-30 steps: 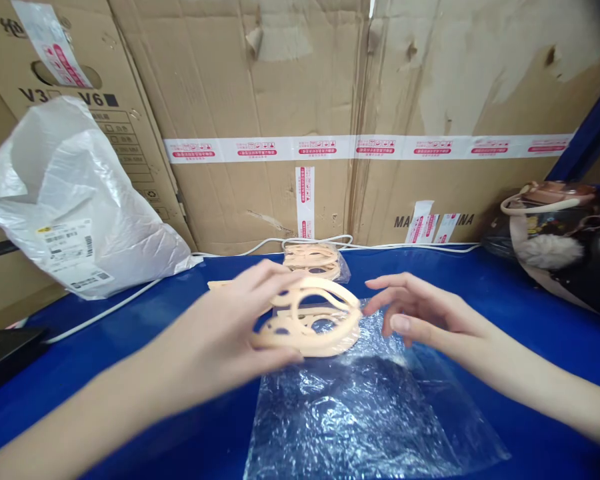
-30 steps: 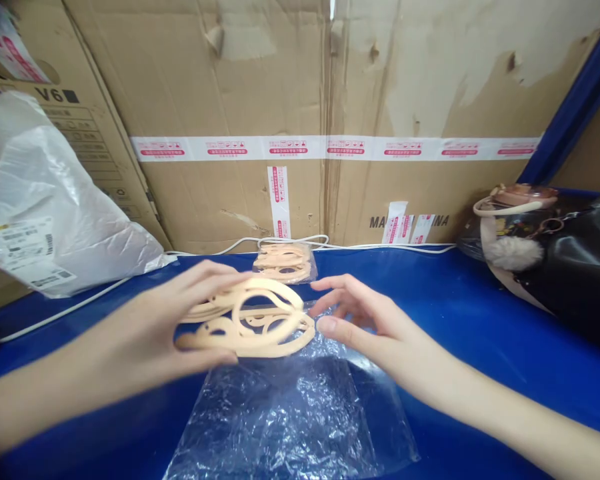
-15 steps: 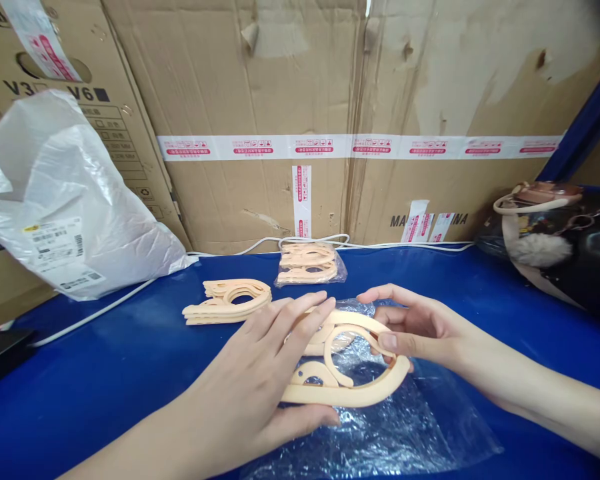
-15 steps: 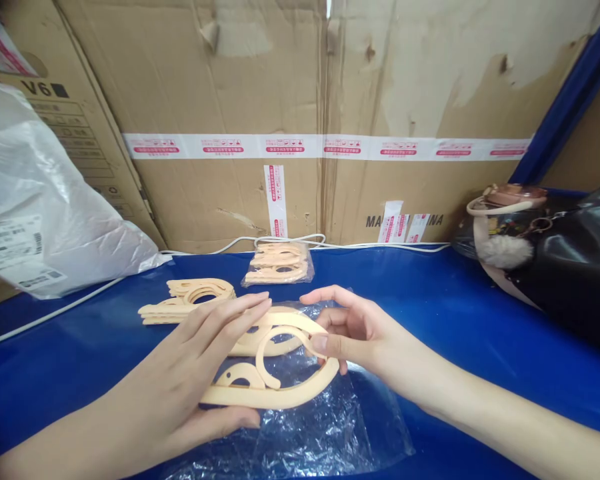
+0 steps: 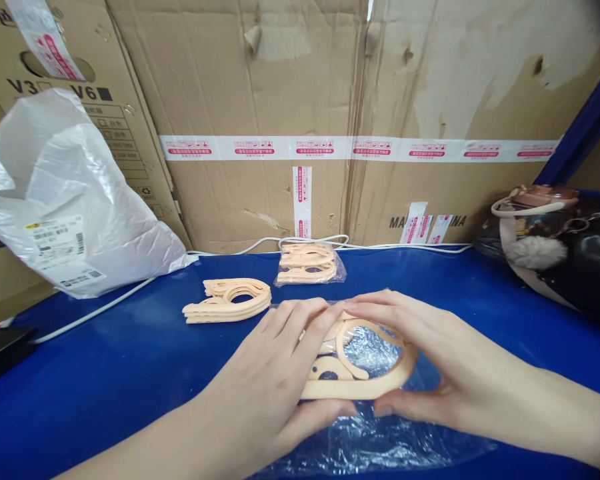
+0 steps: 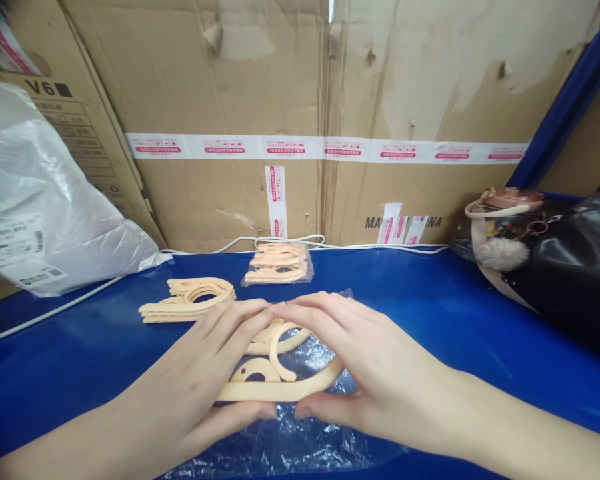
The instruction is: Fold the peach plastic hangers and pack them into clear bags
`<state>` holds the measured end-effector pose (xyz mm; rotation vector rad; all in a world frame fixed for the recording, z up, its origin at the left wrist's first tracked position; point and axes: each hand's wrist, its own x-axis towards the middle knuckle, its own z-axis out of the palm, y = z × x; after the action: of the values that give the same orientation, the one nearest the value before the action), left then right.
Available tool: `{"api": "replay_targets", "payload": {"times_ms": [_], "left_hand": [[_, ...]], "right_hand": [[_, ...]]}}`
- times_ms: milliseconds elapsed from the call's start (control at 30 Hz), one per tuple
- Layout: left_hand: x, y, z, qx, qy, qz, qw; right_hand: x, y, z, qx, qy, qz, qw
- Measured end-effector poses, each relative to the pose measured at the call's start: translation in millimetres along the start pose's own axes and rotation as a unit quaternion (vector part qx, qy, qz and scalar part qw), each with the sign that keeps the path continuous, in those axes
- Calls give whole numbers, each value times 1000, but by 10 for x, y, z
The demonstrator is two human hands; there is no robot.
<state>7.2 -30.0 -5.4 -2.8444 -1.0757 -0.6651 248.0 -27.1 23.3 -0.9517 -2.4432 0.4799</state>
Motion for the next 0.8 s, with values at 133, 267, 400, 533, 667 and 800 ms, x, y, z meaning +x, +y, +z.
{"api": "replay_targets", "payload": {"times_ms": [133, 267, 400, 533, 667, 800], "left_hand": [[16, 28, -26, -37, -24, -32, 998], [-30, 1, -181, -36, -76, -59, 995], [-131, -78, -310, -60, -179, -59, 980], [-251, -157, -261, -82, -195, -81, 974], [-302, -195, -195, -80, -223, -87, 968], [-276, -182, -211, -83, -246, -100, 961]], "right_hand": [[-93, 76, -101, -27, 8, 24, 999], [-287, 393, -359, -70, 61, 94, 991], [-483, 720, -543, -83, 69, 144, 984], [-626, 805, -498, -70, -16, 164, 984], [-659, 750, -366, -73, -104, 170, 977], [-572, 696, -310, -10, -112, 157, 981]]}}
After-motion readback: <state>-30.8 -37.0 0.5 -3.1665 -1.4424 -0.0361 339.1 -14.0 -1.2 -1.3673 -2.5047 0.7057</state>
